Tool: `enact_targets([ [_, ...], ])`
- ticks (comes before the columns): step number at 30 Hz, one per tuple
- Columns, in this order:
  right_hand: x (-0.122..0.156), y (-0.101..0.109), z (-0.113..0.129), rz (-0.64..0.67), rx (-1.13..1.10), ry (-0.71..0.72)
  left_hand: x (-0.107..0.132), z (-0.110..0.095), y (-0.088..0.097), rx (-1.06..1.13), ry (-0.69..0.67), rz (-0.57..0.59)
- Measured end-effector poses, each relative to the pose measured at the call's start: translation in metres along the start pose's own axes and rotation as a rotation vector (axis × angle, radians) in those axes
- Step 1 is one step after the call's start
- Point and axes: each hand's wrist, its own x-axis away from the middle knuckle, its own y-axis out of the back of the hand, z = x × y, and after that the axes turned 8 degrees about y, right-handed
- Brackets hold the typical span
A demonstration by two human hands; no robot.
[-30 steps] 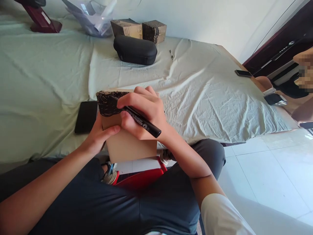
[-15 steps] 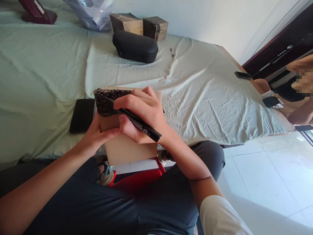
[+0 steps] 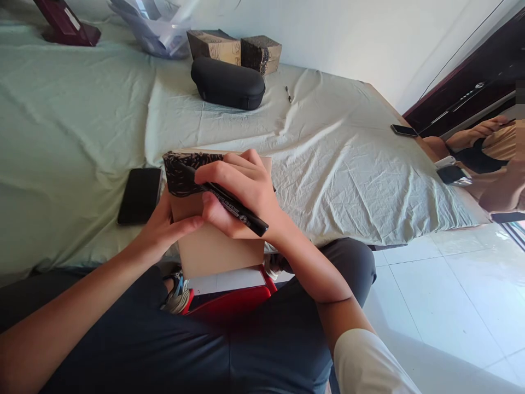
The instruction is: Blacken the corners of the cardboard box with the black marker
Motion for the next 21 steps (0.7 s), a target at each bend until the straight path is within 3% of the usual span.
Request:
enact_targets([
  [3,-0.001,0.0,0.0,-0.22,-0.127,0.025,0.0,0.006,0.0,0.032,-0.019,-0.001],
  [5,0.0,0.002,0.002,-0.325,-0.179,-0.042,0.0,0.009,0.0,0.061,-0.024,0.009],
  [8,0.001,0.008,0.01,-0.367,-0.079,-0.25,0.0,0.011,0.001,0.056,-0.051,0.019],
  [13,-0.004,0.03,0.015,-0.534,-0.047,-0.403,0.001,0.005,0.002,0.028,-0.028,0.006],
  [17,0.002,0.057,-0.008,-0.552,-0.057,-0.571,0.001,0.0,0.002,0.045,0.014,0.007],
  [21,0.041,0.074,-0.05,-0.345,-0.169,-0.893,-0.002,0.0,0.004,0.048,-0.002,-0.005],
])
